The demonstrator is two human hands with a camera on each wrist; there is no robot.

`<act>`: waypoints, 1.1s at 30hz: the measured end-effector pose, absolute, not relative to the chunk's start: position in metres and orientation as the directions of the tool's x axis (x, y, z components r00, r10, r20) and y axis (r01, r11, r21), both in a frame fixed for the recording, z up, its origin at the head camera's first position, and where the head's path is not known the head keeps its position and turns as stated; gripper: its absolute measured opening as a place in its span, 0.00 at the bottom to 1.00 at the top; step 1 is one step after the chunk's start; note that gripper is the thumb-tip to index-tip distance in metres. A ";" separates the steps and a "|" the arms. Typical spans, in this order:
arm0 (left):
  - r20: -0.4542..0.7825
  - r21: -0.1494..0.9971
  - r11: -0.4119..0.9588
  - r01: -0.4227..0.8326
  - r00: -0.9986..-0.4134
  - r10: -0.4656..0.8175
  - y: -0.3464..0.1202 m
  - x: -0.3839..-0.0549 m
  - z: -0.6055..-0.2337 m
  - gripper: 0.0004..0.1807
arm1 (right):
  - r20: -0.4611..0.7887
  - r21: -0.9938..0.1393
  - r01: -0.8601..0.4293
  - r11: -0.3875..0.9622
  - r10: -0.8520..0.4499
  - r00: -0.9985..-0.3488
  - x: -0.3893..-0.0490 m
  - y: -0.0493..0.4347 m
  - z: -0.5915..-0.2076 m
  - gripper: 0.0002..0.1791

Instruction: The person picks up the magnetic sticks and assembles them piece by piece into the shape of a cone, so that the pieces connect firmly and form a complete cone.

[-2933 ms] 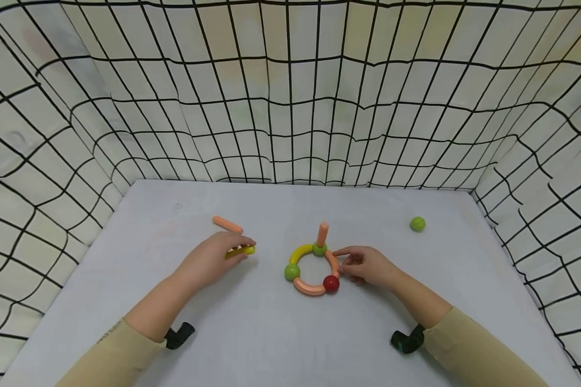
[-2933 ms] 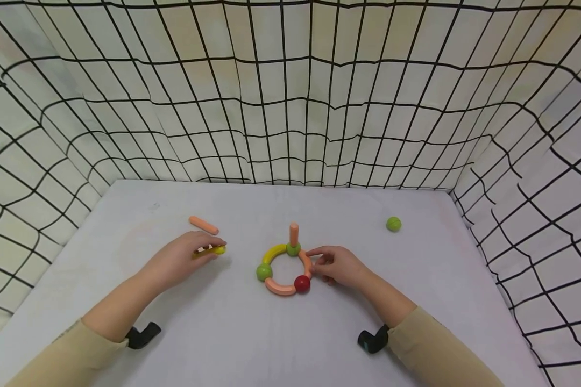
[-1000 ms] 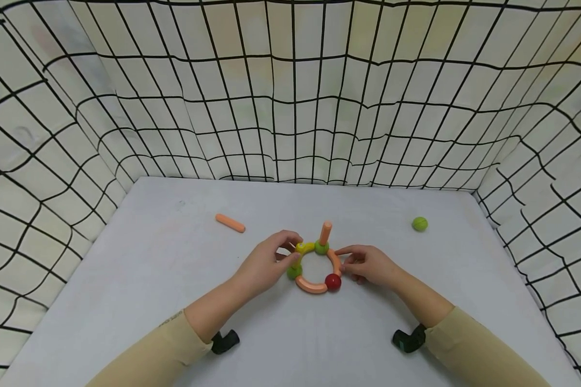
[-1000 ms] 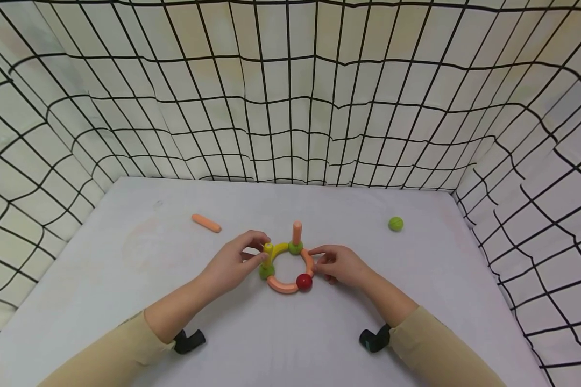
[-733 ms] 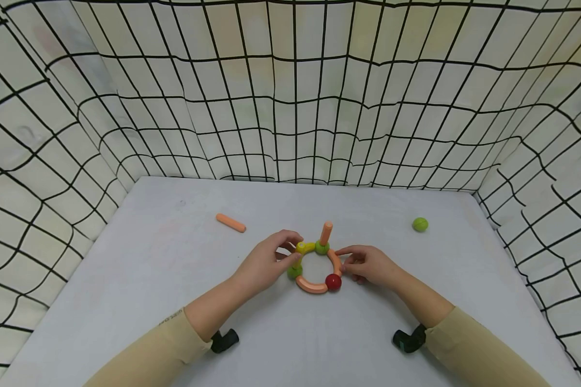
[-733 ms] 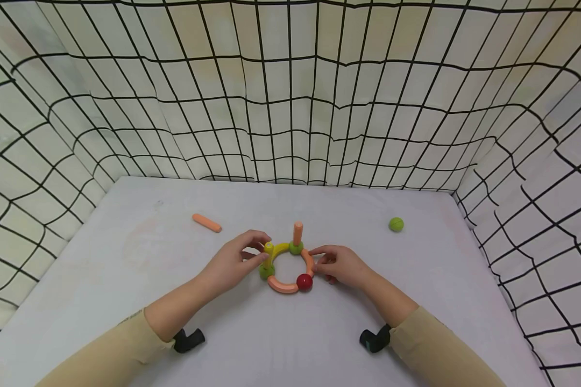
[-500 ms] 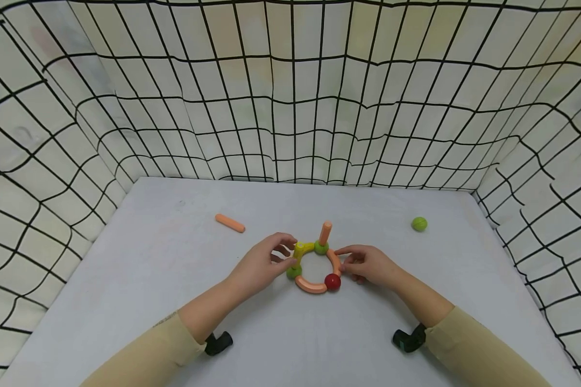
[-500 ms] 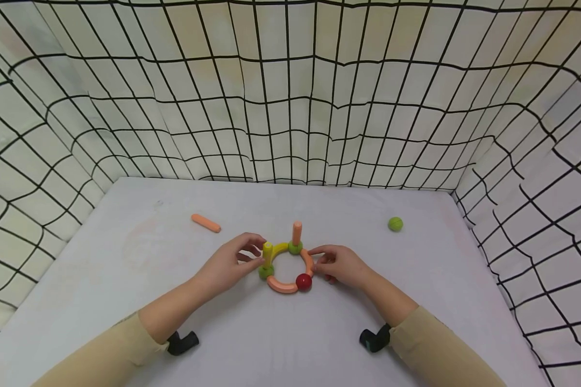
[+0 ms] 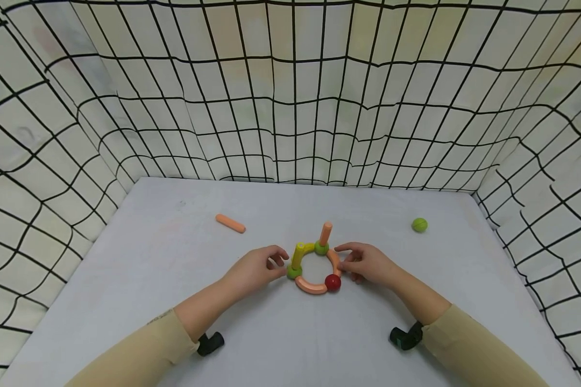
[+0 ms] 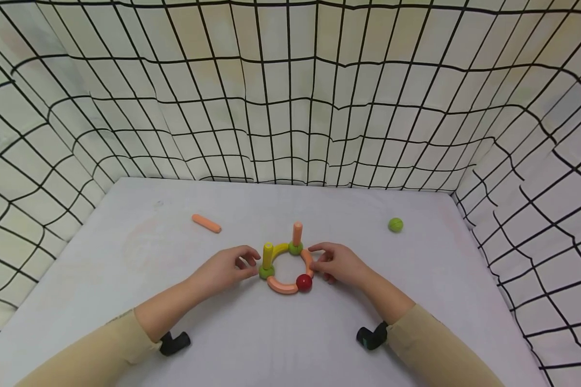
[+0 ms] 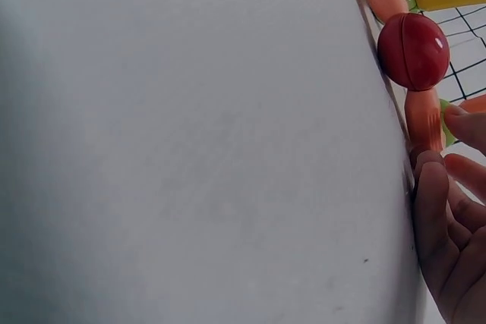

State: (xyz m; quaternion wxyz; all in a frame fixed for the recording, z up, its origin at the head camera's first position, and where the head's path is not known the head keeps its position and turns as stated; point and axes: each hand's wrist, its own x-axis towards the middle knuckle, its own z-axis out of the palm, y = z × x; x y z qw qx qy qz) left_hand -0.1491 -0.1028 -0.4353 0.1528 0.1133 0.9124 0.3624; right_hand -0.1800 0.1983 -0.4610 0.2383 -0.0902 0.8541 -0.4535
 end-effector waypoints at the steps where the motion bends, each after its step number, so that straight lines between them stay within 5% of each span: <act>1: -0.208 0.690 0.718 0.093 -0.925 0.319 -0.103 -0.150 -0.437 0.13 | -0.332 -0.813 0.071 0.577 -0.361 -0.872 -0.180 0.198 -0.461 0.24; 33: -0.294 0.718 0.697 0.002 -0.906 0.305 -0.099 -0.165 -0.443 0.14 | -0.377 -0.781 0.094 0.617 -0.346 -0.859 -0.173 0.195 -0.456 0.23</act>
